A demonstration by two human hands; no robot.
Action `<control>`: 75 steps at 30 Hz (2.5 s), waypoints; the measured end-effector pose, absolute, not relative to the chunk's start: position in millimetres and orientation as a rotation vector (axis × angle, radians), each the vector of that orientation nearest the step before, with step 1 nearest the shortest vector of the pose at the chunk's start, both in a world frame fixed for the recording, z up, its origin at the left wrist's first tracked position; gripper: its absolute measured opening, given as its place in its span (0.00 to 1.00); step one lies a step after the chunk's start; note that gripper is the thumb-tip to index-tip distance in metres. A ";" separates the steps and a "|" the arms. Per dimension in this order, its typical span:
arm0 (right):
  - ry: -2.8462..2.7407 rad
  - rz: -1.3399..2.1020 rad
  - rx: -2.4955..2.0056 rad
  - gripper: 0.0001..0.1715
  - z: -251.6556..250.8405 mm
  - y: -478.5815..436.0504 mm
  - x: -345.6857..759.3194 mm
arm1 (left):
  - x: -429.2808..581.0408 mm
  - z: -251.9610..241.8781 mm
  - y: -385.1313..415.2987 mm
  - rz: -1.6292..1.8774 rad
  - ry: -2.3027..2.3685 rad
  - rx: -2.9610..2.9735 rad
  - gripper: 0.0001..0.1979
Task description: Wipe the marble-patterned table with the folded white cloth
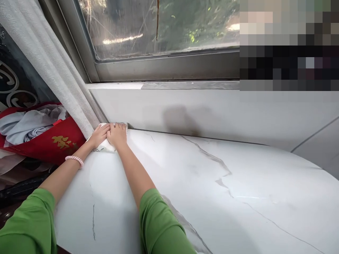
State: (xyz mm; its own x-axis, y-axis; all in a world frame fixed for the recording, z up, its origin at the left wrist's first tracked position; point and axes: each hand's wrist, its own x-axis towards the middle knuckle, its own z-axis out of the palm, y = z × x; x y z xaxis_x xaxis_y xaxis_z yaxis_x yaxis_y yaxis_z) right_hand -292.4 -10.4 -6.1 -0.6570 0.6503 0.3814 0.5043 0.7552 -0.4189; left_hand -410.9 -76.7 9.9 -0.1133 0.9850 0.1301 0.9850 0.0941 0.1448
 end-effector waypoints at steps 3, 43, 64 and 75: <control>-2.431 0.378 -0.853 0.23 -5.9 -12.3 -290.3 | -410.0 7.2 -78.7 0.264 2.350 2.102 0.25; -2.536 0.371 -0.529 0.25 -7.4 -179.3 -132.9 | -260.7 18.9 -275.7 -0.014 2.279 2.299 0.26; -2.400 0.369 -1.006 0.20 -10.9 24.6 -199.2 | -328.9 8.8 -21.2 0.181 2.093 2.378 0.24; -2.355 0.405 -0.973 0.22 -10.0 1.5 -171.9 | -306.1 6.2 -44.2 0.178 2.121 2.352 0.25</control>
